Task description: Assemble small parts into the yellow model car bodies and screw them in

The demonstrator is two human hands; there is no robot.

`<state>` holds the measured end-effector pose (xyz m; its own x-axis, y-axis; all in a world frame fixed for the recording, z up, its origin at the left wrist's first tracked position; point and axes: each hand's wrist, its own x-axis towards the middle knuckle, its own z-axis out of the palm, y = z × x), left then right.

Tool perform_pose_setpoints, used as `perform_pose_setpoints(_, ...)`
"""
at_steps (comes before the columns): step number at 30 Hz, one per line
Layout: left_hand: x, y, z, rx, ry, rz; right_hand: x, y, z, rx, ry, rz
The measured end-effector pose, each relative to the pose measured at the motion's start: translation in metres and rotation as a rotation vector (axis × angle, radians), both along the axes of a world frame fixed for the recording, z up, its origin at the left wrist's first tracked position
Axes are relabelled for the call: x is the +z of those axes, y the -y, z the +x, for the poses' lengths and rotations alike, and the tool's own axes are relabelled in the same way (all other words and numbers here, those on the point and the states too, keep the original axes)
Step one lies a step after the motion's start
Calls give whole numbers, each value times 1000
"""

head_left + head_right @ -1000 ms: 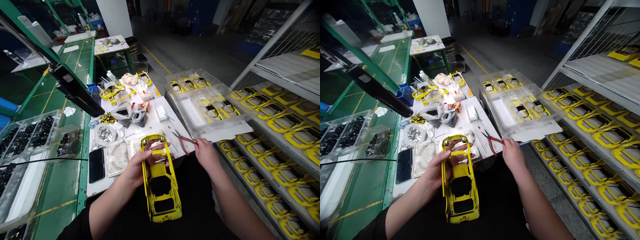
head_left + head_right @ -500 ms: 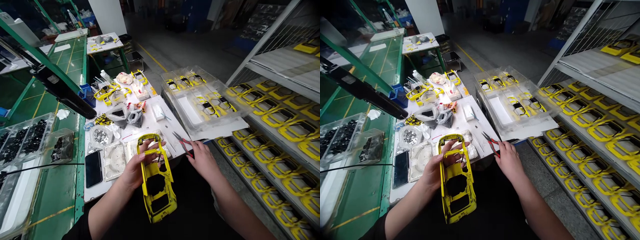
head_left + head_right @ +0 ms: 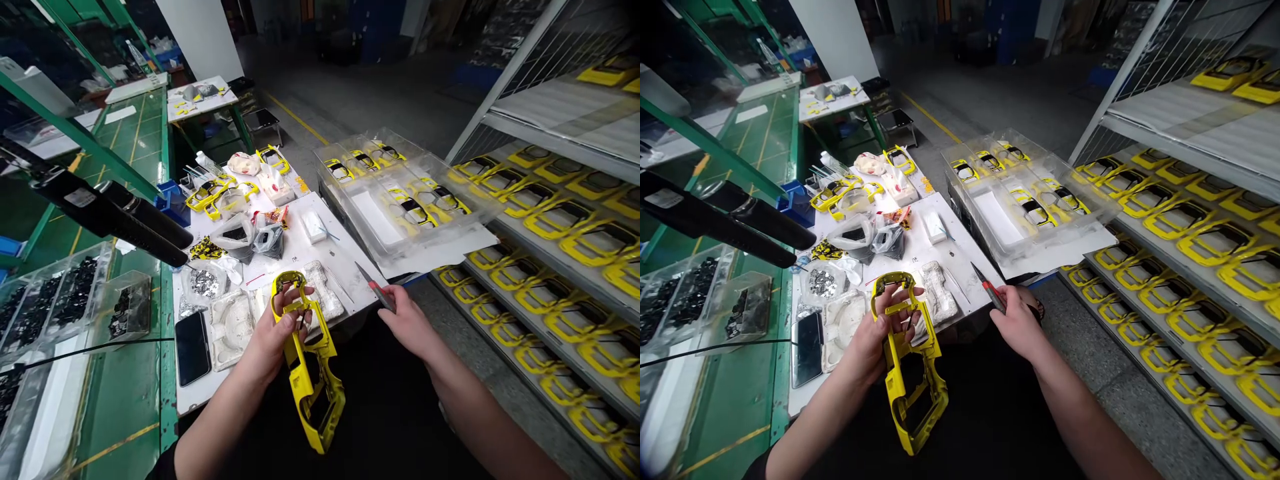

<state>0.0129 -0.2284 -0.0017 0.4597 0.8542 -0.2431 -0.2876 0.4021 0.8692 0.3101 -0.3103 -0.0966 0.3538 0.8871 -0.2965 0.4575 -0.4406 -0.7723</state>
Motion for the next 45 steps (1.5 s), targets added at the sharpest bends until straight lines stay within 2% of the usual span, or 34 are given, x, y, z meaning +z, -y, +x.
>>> perform_pose_setpoints(3, -2, 2, 2, -27, -38, 42, 12, 1, -13, 68, -186, 124)
perform_pose_setpoints(7, -9, 5, 1, -88, -91, 137, 38, 2, -30, 191, -371, 233)
perform_pose_setpoints(10, -9, 7, 2, -107, -141, 165, 57, 3, -39, 265, -295, 236)
perform_pose_setpoints(13, -4, 9, 3, -117, -170, 175, 68, 2, -46, 278, -231, 201)
perform_pose_setpoints(20, 9, 14, 10, -112, -225, 201, 80, -6, -56, 270, -218, 279)
perform_pose_setpoints(27, 28, 15, 18, -157, -254, 225, 87, -4, -60, 245, -301, 246)
perform_pose_setpoints(31, 32, 17, 22, -159, -300, 259, 91, -1, -59, 227, -216, 262)
perform_pose_setpoints(35, 32, 19, 22, -152, -354, 248, 101, -3, -53, 303, -288, 222)
perform_pose_setpoints(37, 31, 19, 22, -153, -360, 242, 107, -5, -51, 337, -216, 197)
perform_pose_setpoints(40, 31, 19, 23, -150, -349, 236, 114, -8, -51, 335, 16, 153)
perform_pose_setpoints(45, 32, 19, 25, -135, -357, 209, 116, -9, -56, 371, 240, 102)
